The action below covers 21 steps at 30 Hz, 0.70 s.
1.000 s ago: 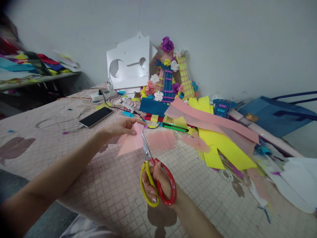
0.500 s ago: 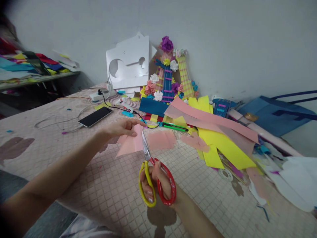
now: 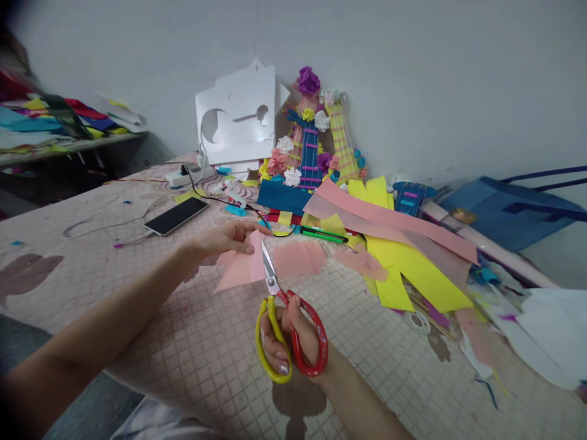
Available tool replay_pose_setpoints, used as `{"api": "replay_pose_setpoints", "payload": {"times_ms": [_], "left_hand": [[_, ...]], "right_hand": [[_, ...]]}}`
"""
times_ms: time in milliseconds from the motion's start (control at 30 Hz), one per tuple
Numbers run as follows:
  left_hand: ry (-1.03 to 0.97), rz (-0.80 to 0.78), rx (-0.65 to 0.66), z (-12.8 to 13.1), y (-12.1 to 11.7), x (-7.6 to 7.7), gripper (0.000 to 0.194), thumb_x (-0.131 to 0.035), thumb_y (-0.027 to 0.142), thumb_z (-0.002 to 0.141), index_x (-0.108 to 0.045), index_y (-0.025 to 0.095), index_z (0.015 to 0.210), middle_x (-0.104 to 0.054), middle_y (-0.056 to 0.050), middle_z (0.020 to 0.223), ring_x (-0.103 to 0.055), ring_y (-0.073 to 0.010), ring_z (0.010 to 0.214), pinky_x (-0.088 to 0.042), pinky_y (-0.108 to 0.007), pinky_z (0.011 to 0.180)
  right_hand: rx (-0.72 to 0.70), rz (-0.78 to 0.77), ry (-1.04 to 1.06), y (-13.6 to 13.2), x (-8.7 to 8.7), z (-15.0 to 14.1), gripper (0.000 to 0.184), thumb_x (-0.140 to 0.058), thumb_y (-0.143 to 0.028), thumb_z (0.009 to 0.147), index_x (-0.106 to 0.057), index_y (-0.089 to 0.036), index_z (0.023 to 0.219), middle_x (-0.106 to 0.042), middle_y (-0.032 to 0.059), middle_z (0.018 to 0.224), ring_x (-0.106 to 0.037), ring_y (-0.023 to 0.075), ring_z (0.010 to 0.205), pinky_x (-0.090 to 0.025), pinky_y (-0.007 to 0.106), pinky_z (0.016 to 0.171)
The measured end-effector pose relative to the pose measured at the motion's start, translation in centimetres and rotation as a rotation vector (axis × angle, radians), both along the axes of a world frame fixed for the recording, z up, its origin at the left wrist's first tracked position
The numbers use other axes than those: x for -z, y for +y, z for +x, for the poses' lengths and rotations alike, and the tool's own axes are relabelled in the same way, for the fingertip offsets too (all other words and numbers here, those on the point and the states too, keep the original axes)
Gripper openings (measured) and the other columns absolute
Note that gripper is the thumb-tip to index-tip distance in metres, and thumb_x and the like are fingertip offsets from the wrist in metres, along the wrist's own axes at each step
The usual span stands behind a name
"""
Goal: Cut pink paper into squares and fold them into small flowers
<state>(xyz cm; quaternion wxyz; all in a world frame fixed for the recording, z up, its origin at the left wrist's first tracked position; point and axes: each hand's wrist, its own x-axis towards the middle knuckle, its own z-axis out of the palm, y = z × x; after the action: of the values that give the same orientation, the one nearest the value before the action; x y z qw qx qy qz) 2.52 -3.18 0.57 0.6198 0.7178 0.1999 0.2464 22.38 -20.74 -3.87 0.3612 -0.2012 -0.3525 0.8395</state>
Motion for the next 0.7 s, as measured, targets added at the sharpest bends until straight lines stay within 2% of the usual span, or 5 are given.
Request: {"api": "replay_pose_setpoints", "payload": {"times_ms": [233,367,467,700], "left_hand": [[-0.004,-0.057,0.022,-0.2,-0.4,-0.7,0.045,-0.073,0.022,0.071,-0.061,0.019,0.115,-0.061,-0.004,0.098,-0.055,-0.0075,0.069,-0.044,-0.019,0.061],[0.002,-0.04,0.028,-0.2,-0.1,-0.4,0.046,-0.073,0.02,0.071,-0.061,0.02,0.116,-0.06,-0.003,0.1,-0.054,-0.0079,0.071,-0.044,-0.018,0.062],[0.027,-0.026,0.024,-0.1,-0.1,-0.1,0.049,-0.073,0.021,0.071,-0.06,0.022,0.118,-0.06,-0.002,0.097,-0.054,-0.0075,0.07,-0.043,-0.018,0.061],[0.016,-0.089,0.057,0.3,-0.8,-0.2,0.049,-0.074,0.019,0.071,-0.06,0.024,0.117,-0.061,-0.001,0.098,-0.056,-0.0075,0.074,-0.044,-0.019,0.067]], "right_hand": [[0.033,0.011,-0.058,0.0,0.7,0.2,0.065,-0.032,-0.078,0.078,-0.052,-0.016,0.079,-0.035,-0.0093,0.042,-0.027,0.0052,0.029,-0.027,0.017,0.031],[0.036,0.016,-0.065,0.0,1.0,0.2,0.066,-0.032,-0.078,0.078,-0.053,-0.016,0.081,-0.039,-0.0079,0.043,-0.032,0.0058,0.032,-0.03,0.018,0.034],[0.017,0.017,-0.022,0.0,0.6,0.2,0.068,-0.031,-0.078,0.079,-0.055,-0.014,0.084,-0.042,-0.0059,0.046,-0.037,0.007,0.034,-0.032,0.019,0.037],[0.01,0.007,-0.005,-0.1,-0.3,0.0,0.07,-0.03,-0.078,0.079,-0.056,-0.013,0.086,-0.043,-0.0055,0.047,-0.037,0.0069,0.035,-0.03,0.019,0.036]]}}
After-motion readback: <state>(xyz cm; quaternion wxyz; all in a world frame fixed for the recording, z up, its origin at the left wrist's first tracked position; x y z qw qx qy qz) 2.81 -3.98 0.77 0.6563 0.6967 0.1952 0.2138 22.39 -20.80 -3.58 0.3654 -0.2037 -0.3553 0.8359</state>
